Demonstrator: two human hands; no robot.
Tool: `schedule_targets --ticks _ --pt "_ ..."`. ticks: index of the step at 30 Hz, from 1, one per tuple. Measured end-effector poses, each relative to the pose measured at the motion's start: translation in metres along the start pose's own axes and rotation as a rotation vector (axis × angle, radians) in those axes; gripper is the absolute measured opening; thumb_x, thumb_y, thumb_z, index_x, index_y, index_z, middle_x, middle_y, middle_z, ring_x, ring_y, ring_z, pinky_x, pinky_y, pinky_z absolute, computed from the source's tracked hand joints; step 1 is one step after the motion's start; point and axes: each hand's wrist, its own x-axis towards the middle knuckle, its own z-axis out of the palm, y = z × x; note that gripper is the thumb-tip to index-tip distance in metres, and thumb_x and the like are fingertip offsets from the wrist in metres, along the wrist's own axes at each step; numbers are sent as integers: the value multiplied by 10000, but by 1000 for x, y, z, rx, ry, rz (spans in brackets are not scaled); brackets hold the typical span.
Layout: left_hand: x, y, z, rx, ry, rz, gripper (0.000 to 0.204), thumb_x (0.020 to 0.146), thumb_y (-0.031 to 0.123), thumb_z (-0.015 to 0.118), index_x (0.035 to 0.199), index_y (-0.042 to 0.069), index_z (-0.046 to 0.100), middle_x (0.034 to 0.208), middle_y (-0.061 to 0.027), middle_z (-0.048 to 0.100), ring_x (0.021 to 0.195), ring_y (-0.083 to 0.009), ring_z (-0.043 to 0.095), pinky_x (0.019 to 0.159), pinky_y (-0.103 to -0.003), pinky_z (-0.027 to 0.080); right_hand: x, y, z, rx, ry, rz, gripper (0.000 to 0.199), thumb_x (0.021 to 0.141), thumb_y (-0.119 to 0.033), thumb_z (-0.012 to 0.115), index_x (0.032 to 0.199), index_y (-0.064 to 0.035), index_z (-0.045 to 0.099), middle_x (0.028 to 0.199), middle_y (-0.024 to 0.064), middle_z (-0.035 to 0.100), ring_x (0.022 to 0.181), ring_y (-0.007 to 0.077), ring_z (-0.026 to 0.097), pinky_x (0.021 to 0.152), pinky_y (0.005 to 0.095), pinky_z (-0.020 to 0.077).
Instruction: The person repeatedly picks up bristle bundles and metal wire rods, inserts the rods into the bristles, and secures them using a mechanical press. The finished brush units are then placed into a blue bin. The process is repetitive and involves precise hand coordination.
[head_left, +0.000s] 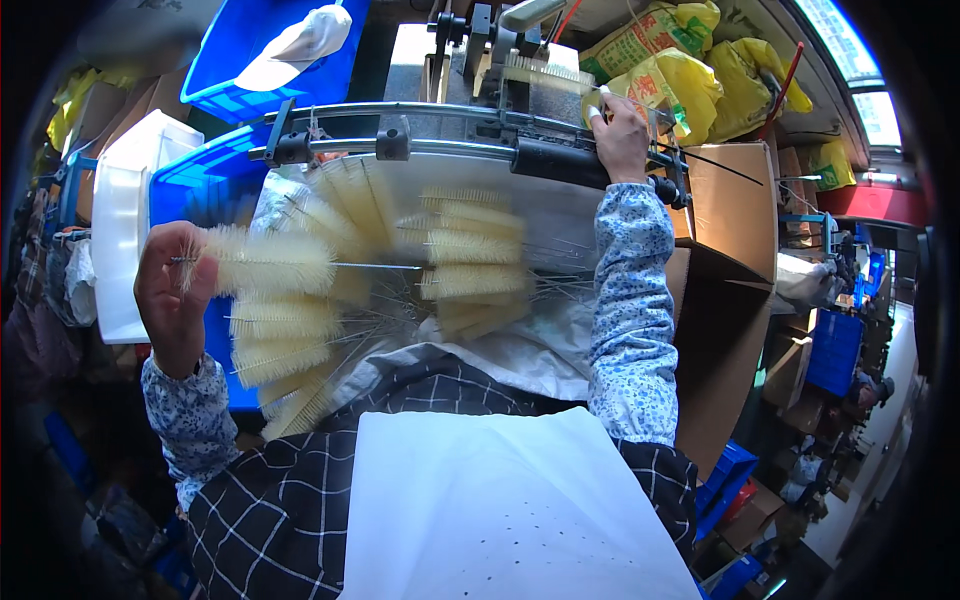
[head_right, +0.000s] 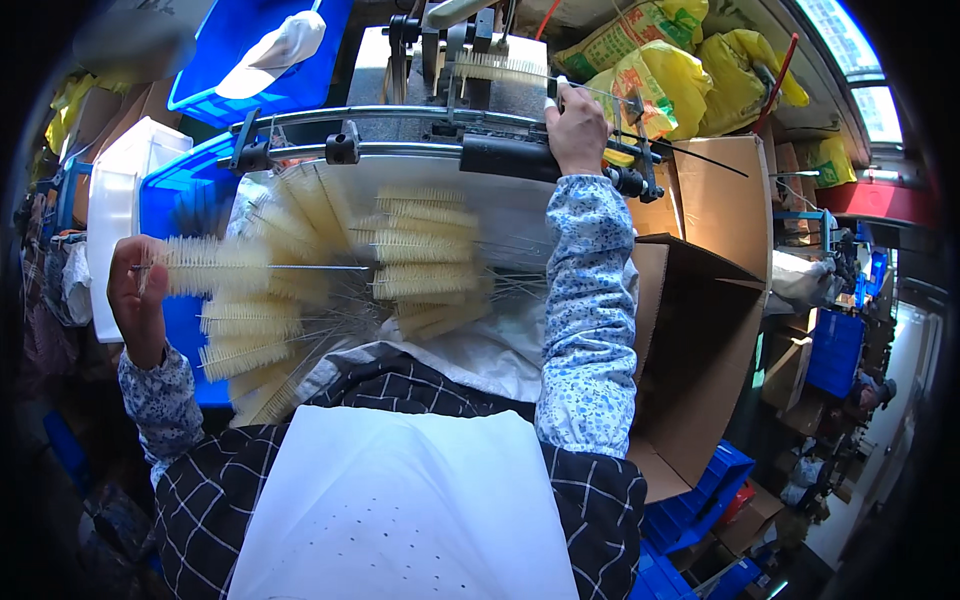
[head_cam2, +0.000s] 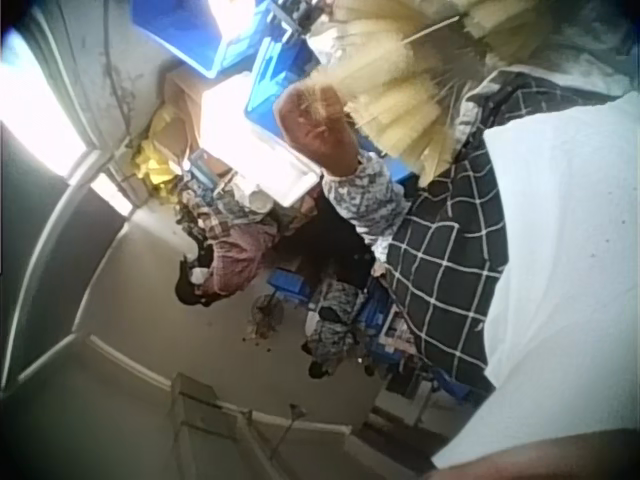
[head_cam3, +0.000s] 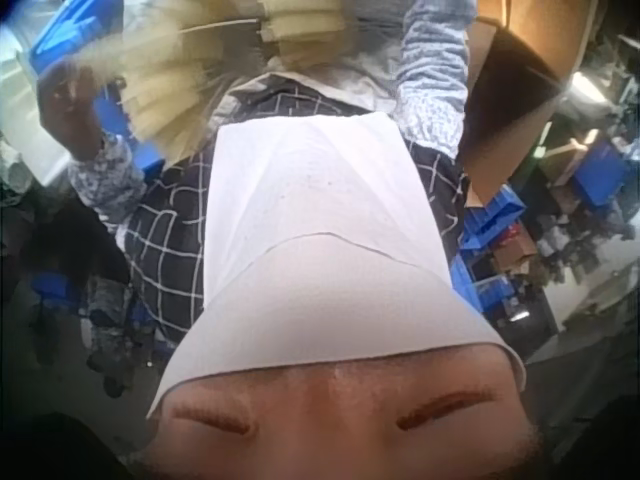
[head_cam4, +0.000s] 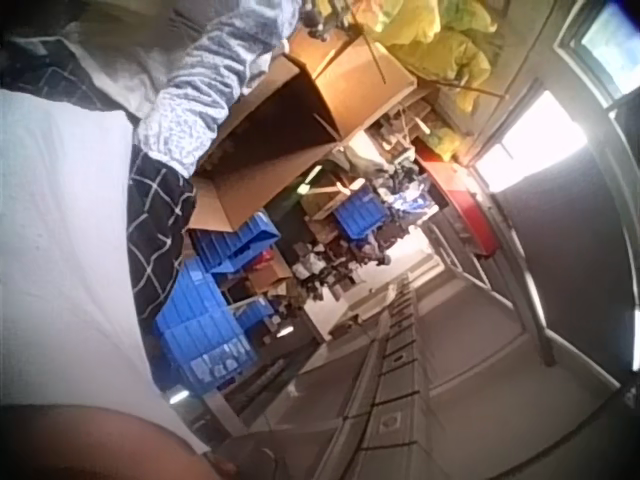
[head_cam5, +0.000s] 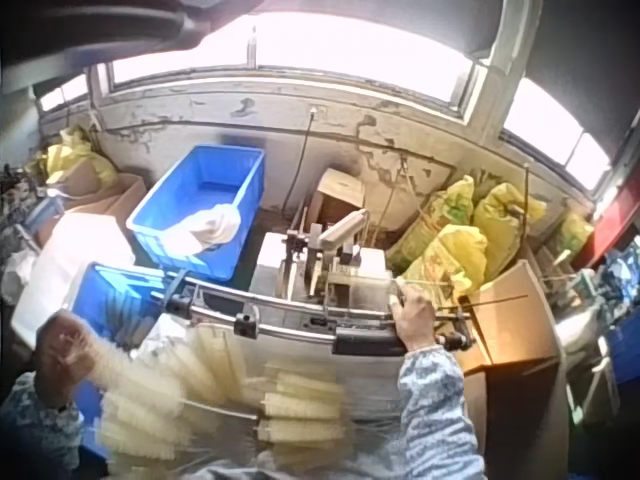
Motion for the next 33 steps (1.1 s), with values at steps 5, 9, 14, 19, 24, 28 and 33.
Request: schedule_targets --ticks 5,9,14,19,24,28,33 --pt "12 8 6 -100 6 -64 247 813 178 564 1014 52 494 877 -26 497 785 -90 476 713 -227 394 23 66 -12 20 -56 37 281 797 -251 582 1049 -130 611 1004 80 601 997 269 529 833 361 424" --pt "28 6 15 -306 -162 -118 254 826 175 553 1037 55 479 878 -28 505 798 -84 483 698 -226 409 26 46 -26 -482 -37 -85 229 826 -253 552 1031 -178 620 981 44 608 1025 246 499 859 346 403" --pt "40 8 27 -417 -336 -110 221 857 174 541 1029 52 472 857 -33 521 748 -74 510 646 -213 445 16 74 -86 -216 -208 -227 186 841 -174 527 996 -118 613 947 74 603 938 261 516 818 350 406" --pt "53 12 64 -575 -504 -93 183 871 189 555 949 53 460 835 -45 539 742 -89 546 664 -225 473 -39 12 -140 436 -562 -109 342 860 -256 553 1126 -42 529 1002 95 585 958 186 517 822 304 404" --pt "49 33 119 -565 -474 -10 166 865 149 567 850 56 431 799 -36 541 780 -99 571 669 -236 488 -81 -107 -111 941 -851 -191 437 882 -334 523 1180 -21 461 1009 104 579 914 155 536 788 281 423" --pt "47 34 112 -333 -613 41 275 825 196 621 984 50 450 910 -67 558 769 -131 579 669 -254 484 -103 -140 -79 1234 -935 -83 368 869 -317 537 1100 -33 502 933 91 594 886 187 555 761 305 438" --pt "56 8 51 235 -679 8 536 787 213 648 1232 67 387 1138 -98 479 963 -198 496 862 -314 415 -32 -65 -49 -18 40 -327 273 759 -182 598 1031 -174 588 826 41 565 787 253 523 705 361 416"
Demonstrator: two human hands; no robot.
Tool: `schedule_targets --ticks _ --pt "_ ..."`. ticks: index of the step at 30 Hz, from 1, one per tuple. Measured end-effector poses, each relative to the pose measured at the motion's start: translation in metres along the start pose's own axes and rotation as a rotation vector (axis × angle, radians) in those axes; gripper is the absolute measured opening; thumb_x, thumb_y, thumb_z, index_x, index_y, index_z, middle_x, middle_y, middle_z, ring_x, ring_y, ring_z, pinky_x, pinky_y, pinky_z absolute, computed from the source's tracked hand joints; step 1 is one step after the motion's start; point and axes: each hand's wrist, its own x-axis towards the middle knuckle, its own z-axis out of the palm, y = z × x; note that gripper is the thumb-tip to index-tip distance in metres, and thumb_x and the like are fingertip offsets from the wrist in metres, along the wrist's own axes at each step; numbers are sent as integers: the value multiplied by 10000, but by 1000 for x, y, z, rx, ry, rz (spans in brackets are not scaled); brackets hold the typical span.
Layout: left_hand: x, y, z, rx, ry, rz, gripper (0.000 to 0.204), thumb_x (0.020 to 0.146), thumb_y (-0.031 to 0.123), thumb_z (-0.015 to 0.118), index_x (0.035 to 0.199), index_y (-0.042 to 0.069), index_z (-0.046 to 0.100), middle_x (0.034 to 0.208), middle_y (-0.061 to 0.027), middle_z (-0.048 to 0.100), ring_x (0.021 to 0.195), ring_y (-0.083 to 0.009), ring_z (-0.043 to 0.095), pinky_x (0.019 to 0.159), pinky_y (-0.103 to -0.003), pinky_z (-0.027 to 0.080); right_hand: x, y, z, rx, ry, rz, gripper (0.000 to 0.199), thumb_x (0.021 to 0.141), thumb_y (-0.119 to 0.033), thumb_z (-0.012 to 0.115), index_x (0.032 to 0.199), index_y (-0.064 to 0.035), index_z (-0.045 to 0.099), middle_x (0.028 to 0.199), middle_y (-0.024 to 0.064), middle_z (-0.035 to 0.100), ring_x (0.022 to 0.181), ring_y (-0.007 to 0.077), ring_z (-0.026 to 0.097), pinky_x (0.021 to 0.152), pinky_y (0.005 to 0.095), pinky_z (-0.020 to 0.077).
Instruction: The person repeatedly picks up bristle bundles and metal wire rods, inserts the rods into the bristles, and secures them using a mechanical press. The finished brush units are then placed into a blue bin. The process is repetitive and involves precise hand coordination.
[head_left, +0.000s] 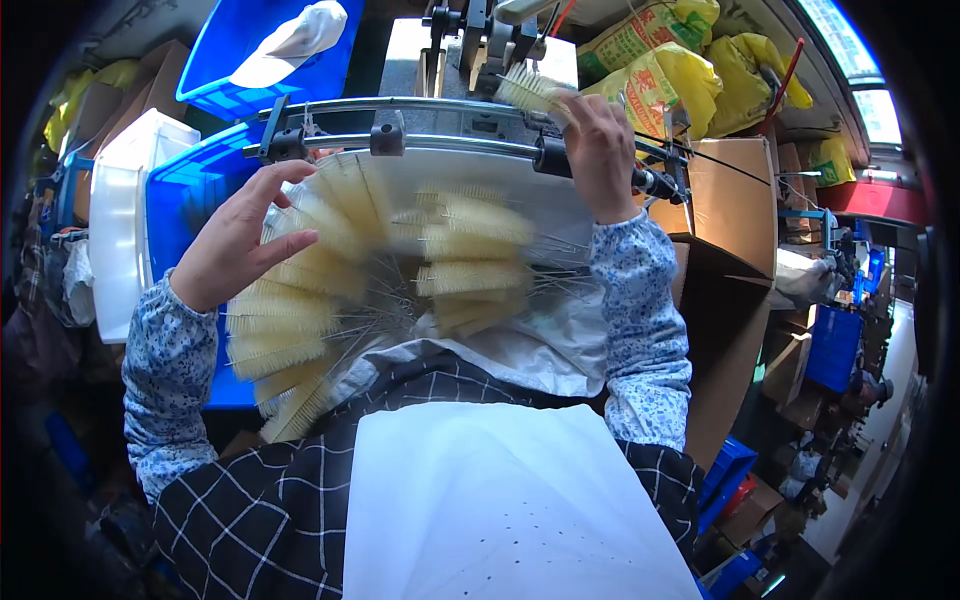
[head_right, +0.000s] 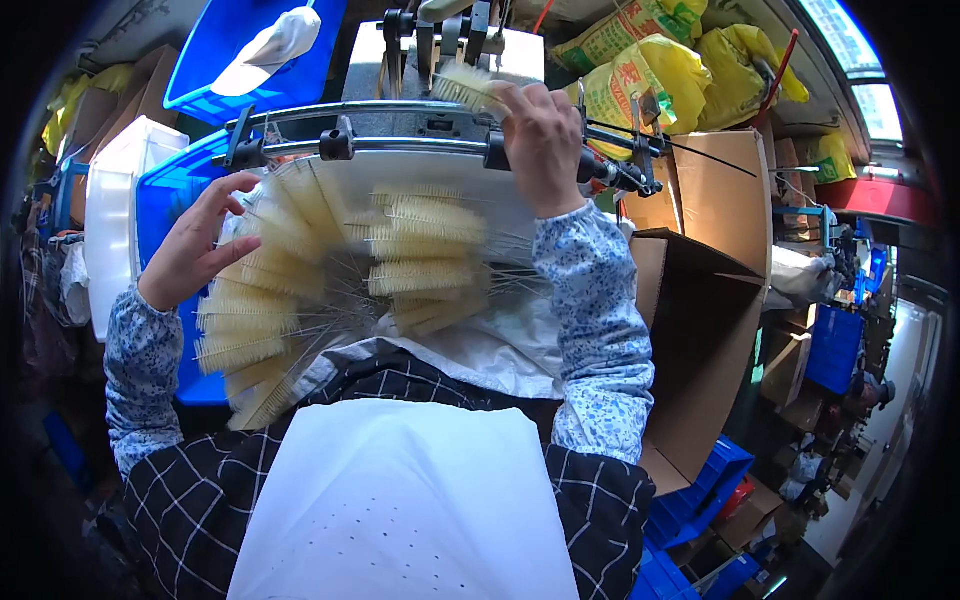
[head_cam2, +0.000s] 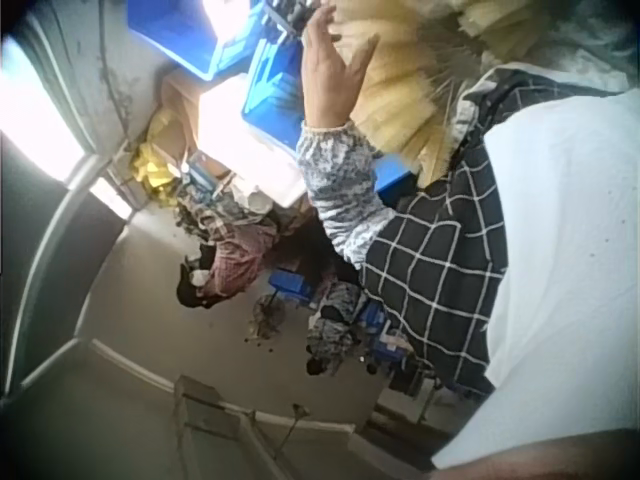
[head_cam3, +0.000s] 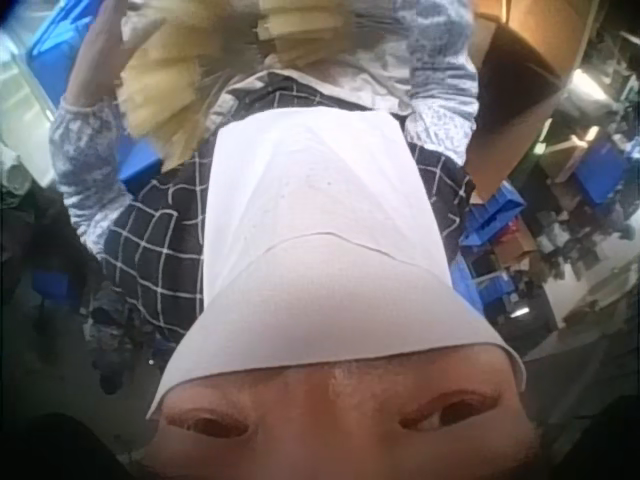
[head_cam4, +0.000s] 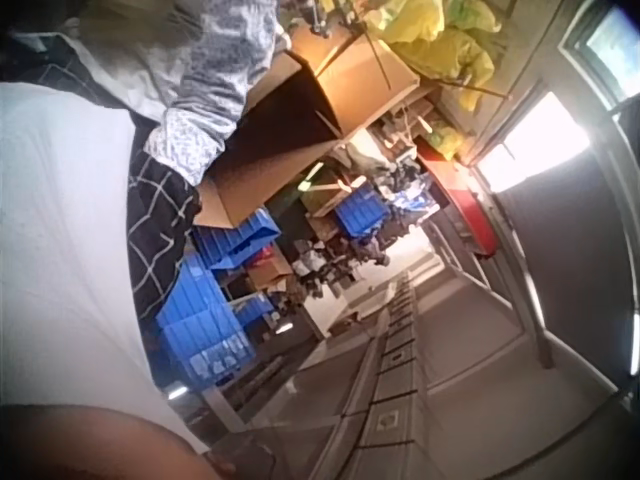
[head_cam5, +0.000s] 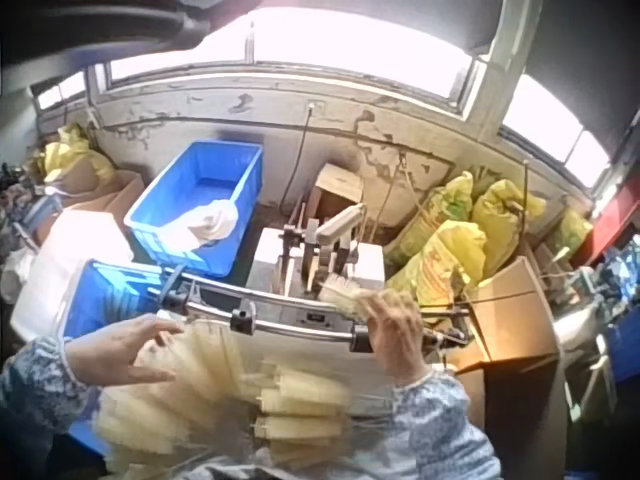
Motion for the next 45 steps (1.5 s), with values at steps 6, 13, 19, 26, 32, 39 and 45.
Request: schedule_targets --ticks 6,13,19,26,32,39,45 --pt "-10 -45 20 45 -84 -87 366 761 145 661 1083 71 505 1013 -77 510 819 -174 505 758 -283 425 14 49 42 -185 -82 138 274 777 -154 555 1035 -239 595 869 22 562 855 249 512 739 389 388" --pt "-7 -40 27 -36 -100 -159 207 742 66 624 897 32 492 798 -44 497 638 -126 453 613 -254 402 17 44 43 -187 -110 140 273 766 -151 543 1007 -250 625 852 11 550 841 226 501 748 377 371" --pt "-11 -43 26 -144 93 -86 148 724 9 571 841 20 482 737 -39 484 649 -105 465 618 -240 407 19 45 46 -180 -93 147 283 763 -142 545 1009 -253 629 842 7 548 842 222 496 750 373 365" --pt "-30 -18 -14 -155 345 19 183 711 -59 549 867 19 491 810 -19 497 796 -98 492 757 -221 401 21 60 52 -133 -145 130 221 826 -251 540 1035 -267 609 889 2 562 920 228 474 782 392 335" --pt "-47 -10 -22 -170 373 48 226 698 -97 542 880 23 479 910 -61 509 899 -144 508 829 -254 397 33 72 73 -141 -177 72 317 828 -146 462 1065 -308 598 1013 8 533 1091 215 409 934 445 241" --pt "-53 -12 -18 -148 351 41 231 691 -96 553 871 27 476 924 -74 518 890 -150 509 822 -252 399 28 89 65 -261 -180 54 356 817 -166 488 1142 -304 534 1116 13 492 1141 215 378 954 488 229" --pt "-54 -12 -17 -181 353 34 230 690 -94 553 872 23 475 927 -78 519 894 -154 510 828 -253 400 -1 92 40 -367 -77 355 514 748 -305 612 1213 -140 470 1139 58 485 1104 235 428 856 455 324"
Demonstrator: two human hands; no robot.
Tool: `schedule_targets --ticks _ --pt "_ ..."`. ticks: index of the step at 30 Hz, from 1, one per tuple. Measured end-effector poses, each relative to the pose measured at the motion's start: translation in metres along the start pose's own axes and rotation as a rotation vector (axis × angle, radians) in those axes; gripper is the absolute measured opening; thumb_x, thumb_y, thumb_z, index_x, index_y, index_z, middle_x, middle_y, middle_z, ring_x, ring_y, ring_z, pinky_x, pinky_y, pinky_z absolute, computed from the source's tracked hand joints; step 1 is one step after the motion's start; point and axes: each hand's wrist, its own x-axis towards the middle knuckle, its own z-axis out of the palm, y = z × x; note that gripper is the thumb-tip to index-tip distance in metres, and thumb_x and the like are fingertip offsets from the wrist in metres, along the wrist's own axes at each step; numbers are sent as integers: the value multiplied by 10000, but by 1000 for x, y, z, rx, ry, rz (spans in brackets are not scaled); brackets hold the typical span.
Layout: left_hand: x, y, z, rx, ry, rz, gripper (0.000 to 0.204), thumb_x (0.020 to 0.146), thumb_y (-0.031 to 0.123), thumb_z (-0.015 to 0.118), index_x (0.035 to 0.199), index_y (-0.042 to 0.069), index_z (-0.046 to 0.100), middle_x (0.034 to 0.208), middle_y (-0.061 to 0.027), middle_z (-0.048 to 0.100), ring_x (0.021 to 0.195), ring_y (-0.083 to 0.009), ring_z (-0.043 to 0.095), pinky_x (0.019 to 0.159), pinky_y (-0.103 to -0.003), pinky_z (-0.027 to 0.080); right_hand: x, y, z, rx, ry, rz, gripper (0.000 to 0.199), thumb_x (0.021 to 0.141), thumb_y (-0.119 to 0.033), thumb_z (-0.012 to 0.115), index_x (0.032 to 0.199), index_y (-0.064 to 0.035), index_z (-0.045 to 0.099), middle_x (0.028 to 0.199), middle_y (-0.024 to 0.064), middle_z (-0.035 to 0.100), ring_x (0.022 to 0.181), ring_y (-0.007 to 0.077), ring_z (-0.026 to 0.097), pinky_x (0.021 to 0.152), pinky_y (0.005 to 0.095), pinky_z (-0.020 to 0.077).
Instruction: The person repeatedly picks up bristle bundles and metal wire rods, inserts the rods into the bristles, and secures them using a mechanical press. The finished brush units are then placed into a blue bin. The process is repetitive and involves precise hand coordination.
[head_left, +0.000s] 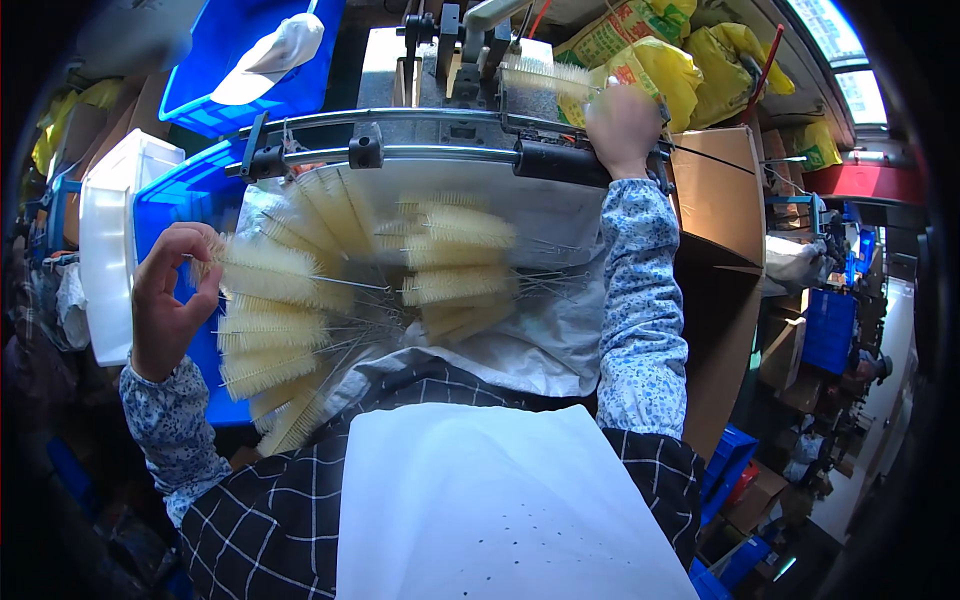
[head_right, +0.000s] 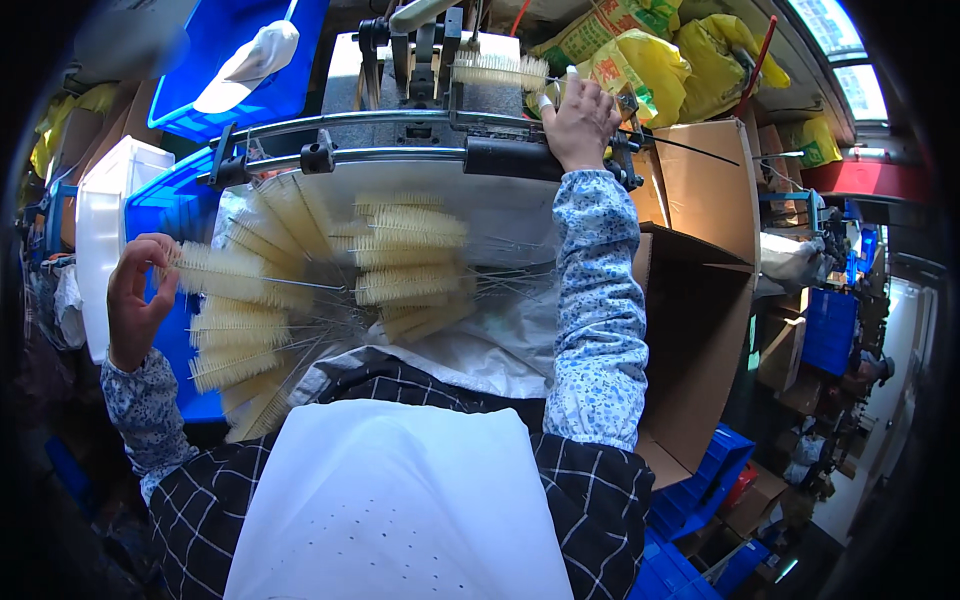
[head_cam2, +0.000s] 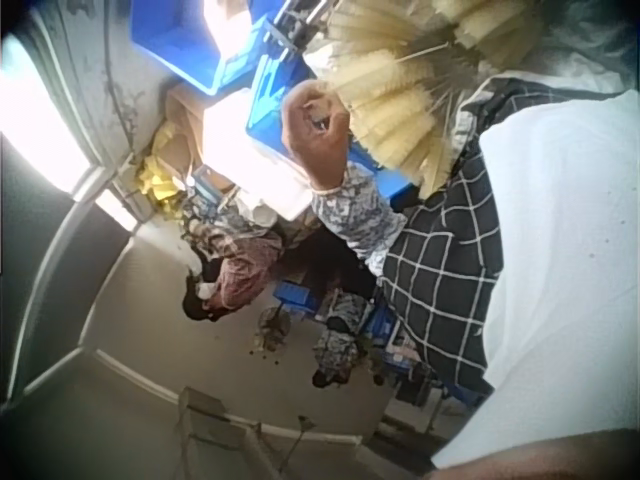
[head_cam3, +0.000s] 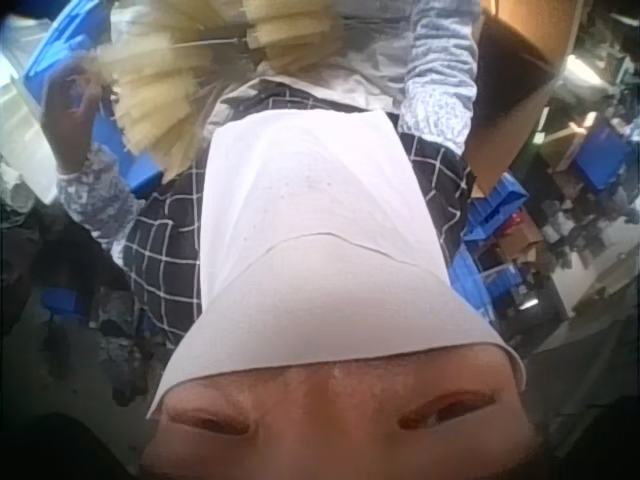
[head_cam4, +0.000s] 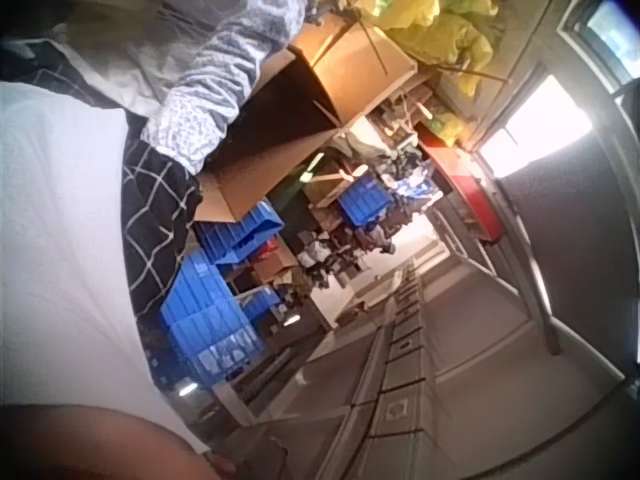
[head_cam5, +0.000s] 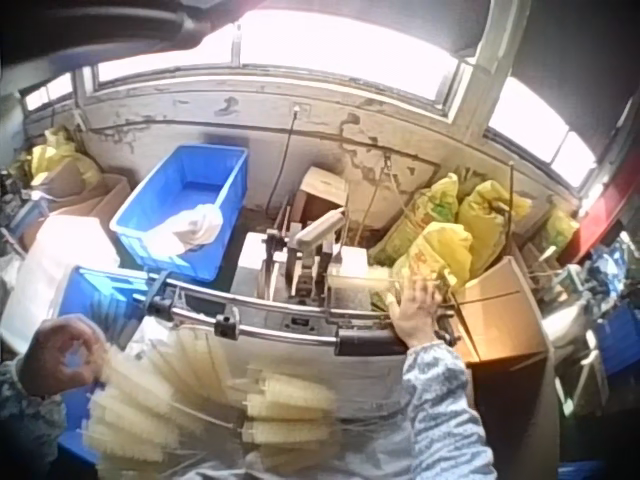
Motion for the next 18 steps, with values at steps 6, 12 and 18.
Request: schedule_targets --ticks 6,12,18 --pt "7 7 6 0 -49 25 233 708 -70 544 884 48 448 941 -76 483 904 -156 485 847 -268 385 1 -2 6 381 -39 24 368 758 -256 589 1095 -111 568 1026 71 589 965 247 552 810 427 375" --pt "5 12 1 21 -29 30 235 686 -84 554 872 32 468 932 -83 513 907 -160 510 841 -262 397 1 -26 9 413 -3 -7 308 756 -239 584 1025 -92 604 1019 80 597 944 253 568 778 423 403" --pt "-4 10 -4 -9 27 -6 232 677 -85 561 863 25 477 926 -83 527 910 -159 518 843 -260 400 0 -48 7 400 7 -15 295 746 -215 580 1010 -88 611 1002 74 600 927 253 572 769 429 402"
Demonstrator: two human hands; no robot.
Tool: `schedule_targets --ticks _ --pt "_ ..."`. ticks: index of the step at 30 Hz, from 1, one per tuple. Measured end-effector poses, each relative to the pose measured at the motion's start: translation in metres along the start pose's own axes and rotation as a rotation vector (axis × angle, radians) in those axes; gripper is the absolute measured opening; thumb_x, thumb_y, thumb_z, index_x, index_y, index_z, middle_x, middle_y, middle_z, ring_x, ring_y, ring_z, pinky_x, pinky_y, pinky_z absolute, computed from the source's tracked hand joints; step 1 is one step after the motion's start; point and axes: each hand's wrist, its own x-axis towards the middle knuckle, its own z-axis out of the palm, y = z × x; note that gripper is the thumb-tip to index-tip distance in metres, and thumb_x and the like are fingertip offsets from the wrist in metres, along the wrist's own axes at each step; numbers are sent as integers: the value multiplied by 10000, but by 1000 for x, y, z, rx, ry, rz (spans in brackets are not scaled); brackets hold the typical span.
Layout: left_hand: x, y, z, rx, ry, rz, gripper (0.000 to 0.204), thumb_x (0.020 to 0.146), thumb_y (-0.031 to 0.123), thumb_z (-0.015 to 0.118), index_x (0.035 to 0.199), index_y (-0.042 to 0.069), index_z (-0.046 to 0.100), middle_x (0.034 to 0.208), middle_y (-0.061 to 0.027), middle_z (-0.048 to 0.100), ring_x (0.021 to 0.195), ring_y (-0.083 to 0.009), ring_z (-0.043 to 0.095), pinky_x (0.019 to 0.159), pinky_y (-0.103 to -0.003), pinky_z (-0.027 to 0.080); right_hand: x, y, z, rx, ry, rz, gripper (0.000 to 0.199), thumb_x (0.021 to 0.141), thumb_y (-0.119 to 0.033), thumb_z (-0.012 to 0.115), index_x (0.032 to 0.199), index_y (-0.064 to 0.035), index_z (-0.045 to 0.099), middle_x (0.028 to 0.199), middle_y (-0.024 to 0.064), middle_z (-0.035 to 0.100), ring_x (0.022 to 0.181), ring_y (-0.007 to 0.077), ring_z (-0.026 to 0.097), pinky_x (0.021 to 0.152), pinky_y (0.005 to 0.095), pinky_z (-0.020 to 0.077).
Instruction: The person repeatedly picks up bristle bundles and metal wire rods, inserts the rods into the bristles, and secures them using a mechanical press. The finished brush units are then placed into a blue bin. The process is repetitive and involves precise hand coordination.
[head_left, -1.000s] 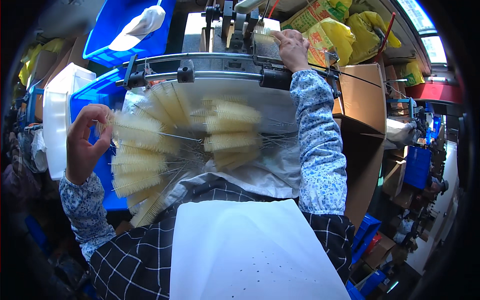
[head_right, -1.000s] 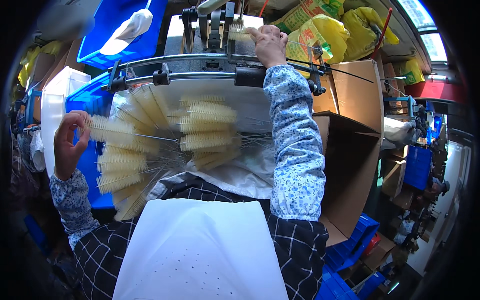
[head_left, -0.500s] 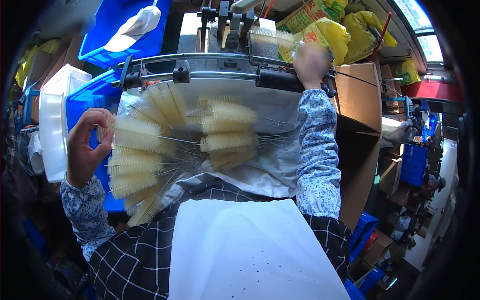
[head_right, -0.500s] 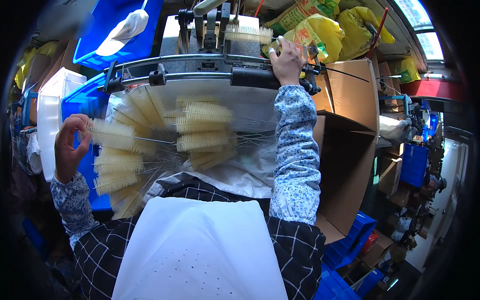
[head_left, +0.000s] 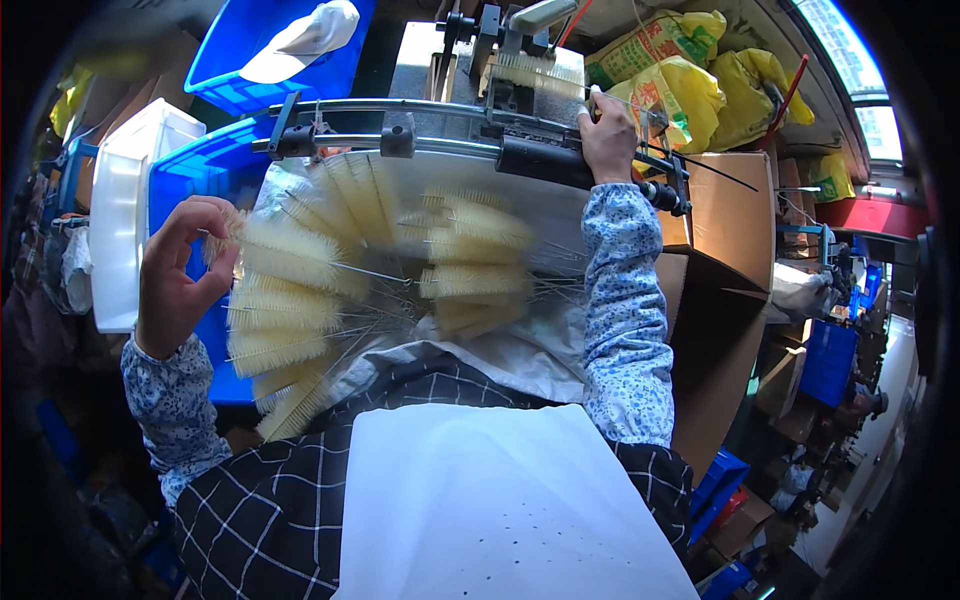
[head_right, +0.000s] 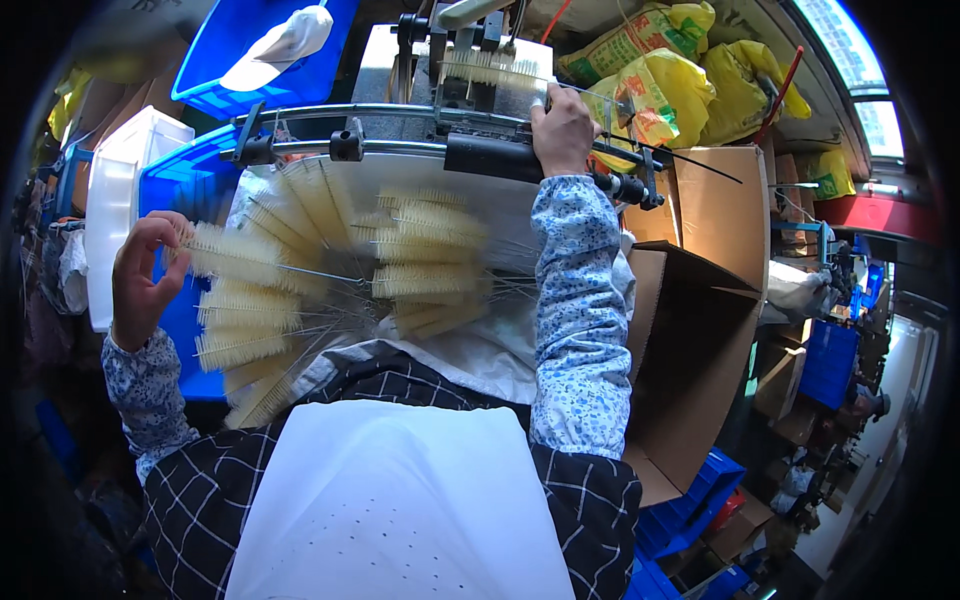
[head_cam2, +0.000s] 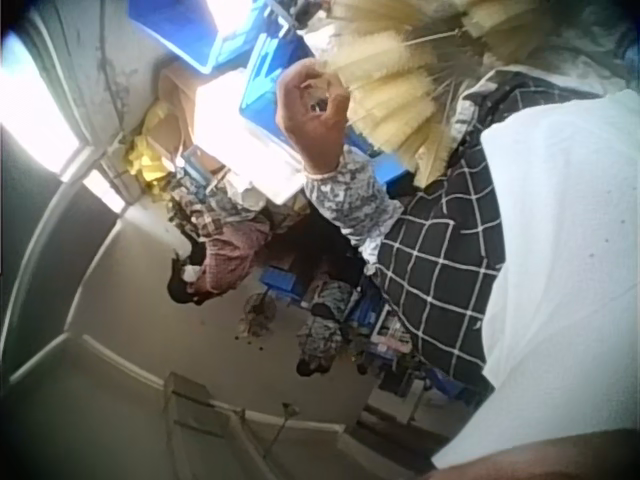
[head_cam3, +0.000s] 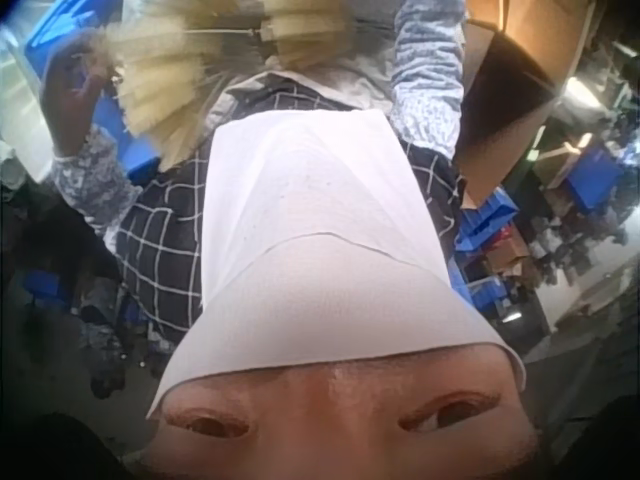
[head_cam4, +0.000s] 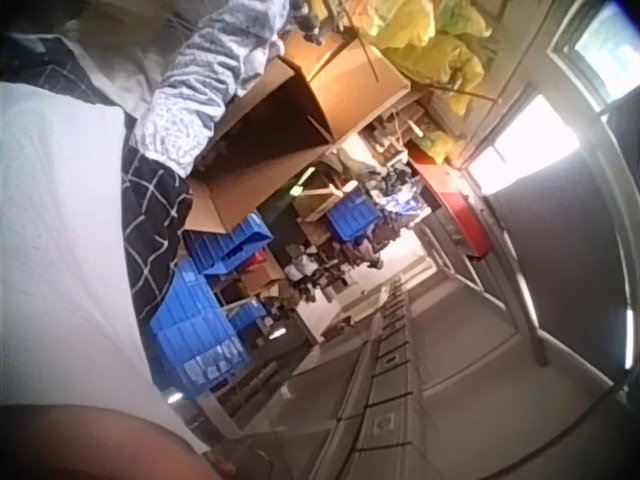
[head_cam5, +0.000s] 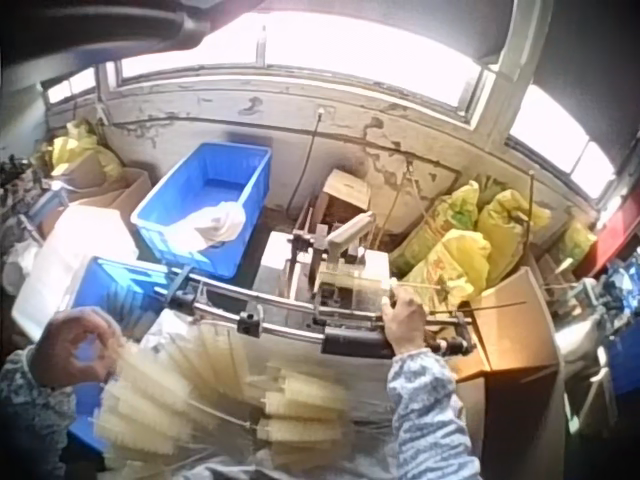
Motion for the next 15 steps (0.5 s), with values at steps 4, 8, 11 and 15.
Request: schedule_targets --ticks 4,8,11,15 --pt "2 4 2 -22 2 -7 233 676 -85 562 861 26 475 927 -83 526 913 -157 516 847 -260 397 1 -23 -1 -54 -19 13 285 753 -204 583 1004 -73 611 985 97 602 903 272 579 762 412 429" --pt "6 11 4 -8 -12 21 237 672 -86 566 860 27 476 926 -85 528 903 -159 522 835 -261 406 1 -50 7 -72 -29 12 276 758 -210 582 1000 -79 608 979 96 600 885 275 583 750 443 427" --pt "9 15 4 13 -46 25 243 676 -82 559 867 37 464 939 -88 517 903 -161 514 838 -266 402 3 -78 4 -72 -110 47 306 762 -211 582 1036 -75 594 1033 102 592 945 266 570 790 457 403" --pt "10 19 5 21 -76 25 252 687 -76 541 880 51 442 963 -91 492 911 -160 494 854 -273 386 3 -94 8 -65 -114 53 328 770 -210 578 1061 -61 585 1091 107 577 1004 268 549 829 440 387"
